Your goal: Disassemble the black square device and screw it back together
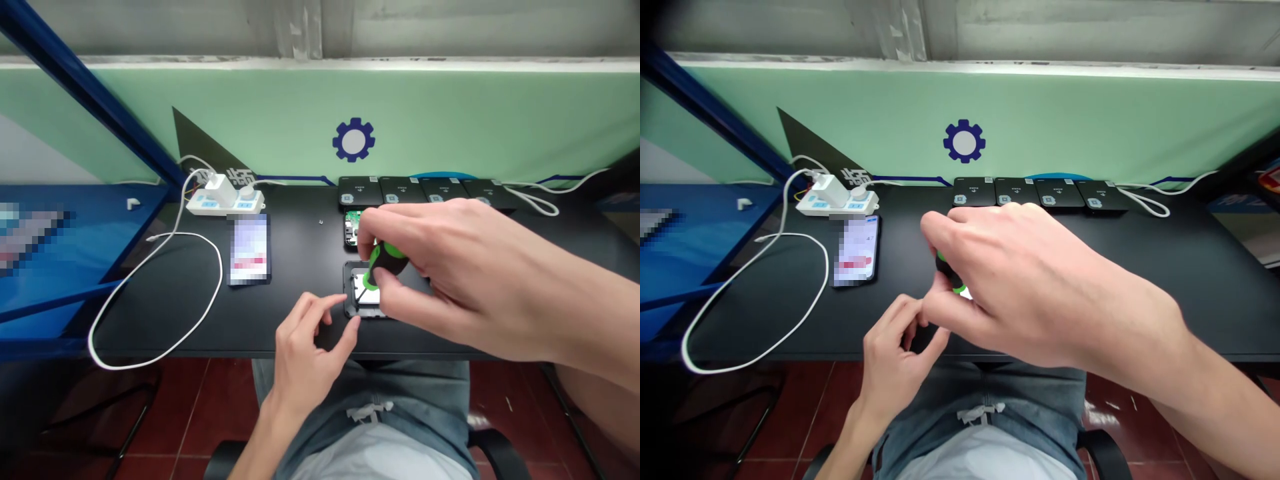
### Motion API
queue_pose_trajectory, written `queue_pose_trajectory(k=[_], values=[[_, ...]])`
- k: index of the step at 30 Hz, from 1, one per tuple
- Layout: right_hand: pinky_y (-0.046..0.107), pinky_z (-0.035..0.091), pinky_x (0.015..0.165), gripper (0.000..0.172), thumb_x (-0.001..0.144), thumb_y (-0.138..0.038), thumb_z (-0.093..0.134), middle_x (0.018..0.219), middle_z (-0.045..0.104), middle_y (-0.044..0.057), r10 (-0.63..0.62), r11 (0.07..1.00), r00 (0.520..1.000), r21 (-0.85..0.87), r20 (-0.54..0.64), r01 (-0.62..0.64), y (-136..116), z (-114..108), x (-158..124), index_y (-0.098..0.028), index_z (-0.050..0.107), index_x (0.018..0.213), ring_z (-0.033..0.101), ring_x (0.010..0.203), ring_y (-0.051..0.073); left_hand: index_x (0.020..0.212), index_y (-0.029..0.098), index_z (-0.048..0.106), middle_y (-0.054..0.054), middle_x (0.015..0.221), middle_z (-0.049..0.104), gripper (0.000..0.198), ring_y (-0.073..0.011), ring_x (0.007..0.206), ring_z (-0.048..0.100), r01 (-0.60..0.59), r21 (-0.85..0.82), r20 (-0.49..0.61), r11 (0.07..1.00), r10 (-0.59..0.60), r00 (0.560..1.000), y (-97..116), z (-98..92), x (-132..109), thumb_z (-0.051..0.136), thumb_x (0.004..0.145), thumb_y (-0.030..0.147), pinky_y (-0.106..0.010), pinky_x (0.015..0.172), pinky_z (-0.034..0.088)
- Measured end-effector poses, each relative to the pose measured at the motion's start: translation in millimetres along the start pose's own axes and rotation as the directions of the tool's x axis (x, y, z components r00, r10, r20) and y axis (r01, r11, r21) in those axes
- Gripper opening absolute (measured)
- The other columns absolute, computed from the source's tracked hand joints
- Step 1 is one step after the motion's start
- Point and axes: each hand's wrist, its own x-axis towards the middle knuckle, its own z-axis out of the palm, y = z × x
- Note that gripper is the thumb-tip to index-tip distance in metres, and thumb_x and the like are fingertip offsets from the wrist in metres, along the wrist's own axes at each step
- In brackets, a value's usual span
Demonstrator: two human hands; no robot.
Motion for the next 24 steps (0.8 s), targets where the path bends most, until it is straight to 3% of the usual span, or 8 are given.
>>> queue_pose_trajectory(k=[3, 6, 10, 14, 18, 21, 24], values=[[0.039, 0.022, 0.064, 0.033, 0.122, -0.041, 0.045, 0.073, 0.055, -0.004, -0.013, 0.999, 0.999, -0.038, 0.029, 0.015, 1, -1, 2, -0.024, 0.052, 0.095, 0.040, 0.062, 0.015, 0.129, 0.025, 0.083, 0.001, 0.093, 0.067, 0.033, -0.0156, 0.077, 0.066, -0.004, -0.005, 0.088, 1.000, 0.005, 0.996, -4, 9.2, 17, 0.091, 0.097, 0.026, -0.027, 0.074, 0.059], [0.038, 0.022, 0.063, 0.041, 0.122, -0.046, 0.044, 0.067, 0.047, -0.005, 0.020, 0.997, 1.000, -0.073, 0.020, -0.018, 1, -2, 3, -0.024, 0.046, 0.088, 0.032, 0.059, 0.015, 0.124, 0.025, 0.085, 0.000, 0.096, 0.072, 0.033, -0.0164, 0.080, 0.071, -0.002, -0.043, 0.115, 0.999, 0.007, 0.993, -8, 17.2, 24, 0.094, 0.093, 0.020, -0.026, 0.075, 0.060], [0.038, 0.024, 0.066, 0.032, 0.118, -0.035, 0.046, 0.077, 0.057, -0.001, -0.003, 0.999, 1.000, -0.042, 0.025, 0.004, 2, -3, 3, -0.024, 0.049, 0.089, 0.040, 0.065, 0.015, 0.121, 0.026, 0.087, -0.001, 0.096, 0.076, 0.031, -0.0179, 0.083, 0.075, 0.012, -0.072, 0.152, 0.997, -0.001, 0.988, -11, 19.8, 24, 0.095, 0.092, 0.019, -0.027, 0.073, 0.060], [0.038, 0.021, 0.065, 0.037, 0.123, -0.042, 0.043, 0.068, 0.049, -0.005, 0.007, 0.997, 1.000, -0.078, 0.022, -0.005, 2, -2, 4, -0.024, 0.051, 0.092, 0.032, 0.059, 0.014, 0.119, 0.027, 0.089, 0.000, 0.094, 0.078, 0.031, -0.0173, 0.080, 0.073, 0.049, -0.063, 0.185, 0.997, -0.036, 0.982, -11, 17.3, 24, 0.098, 0.090, 0.019, -0.027, 0.074, 0.059], [0.038, 0.023, 0.065, 0.029, 0.117, -0.036, 0.047, 0.072, 0.053, -0.004, -0.013, 0.998, 1.000, -0.065, 0.020, 0.014, 1, -2, 4, -0.024, 0.050, 0.091, 0.035, 0.061, 0.015, 0.116, 0.026, 0.089, -0.001, 0.098, 0.080, 0.029, -0.0183, 0.083, 0.073, 0.093, -0.083, 0.194, 0.992, -0.076, 0.978, -10, 17.0, 24, 0.098, 0.090, 0.019, -0.029, 0.078, 0.061], [0.038, 0.020, 0.064, 0.038, 0.123, -0.041, 0.041, 0.066, 0.048, -0.005, -0.014, 0.992, 0.999, -0.124, 0.030, 0.018, 1, -2, 4, -0.023, 0.054, 0.091, 0.030, 0.058, 0.015, 0.112, 0.026, 0.088, 0.001, 0.095, 0.079, 0.028, -0.0172, 0.080, 0.071, 0.097, -0.075, 0.190, 0.992, -0.081, 0.978, -10, 18.3, 24, 0.100, 0.088, 0.018, -0.028, 0.077, 0.059], [0.038, 0.023, 0.065, 0.036, 0.120, -0.042, 0.045, 0.071, 0.054, -0.003, -0.005, 0.994, 1.000, -0.109, 0.029, 0.008, 1, -2, 4, -0.023, 0.055, 0.091, 0.038, 0.061, 0.016, 0.111, 0.026, 0.087, 0.001, 0.097, 0.080, 0.029, -0.0167, 0.081, 0.071, 0.105, -0.085, 0.192, 0.991, -0.087, 0.977, -11, 18.8, 24, 0.100, 0.087, 0.016, -0.028, 0.077, 0.058]])
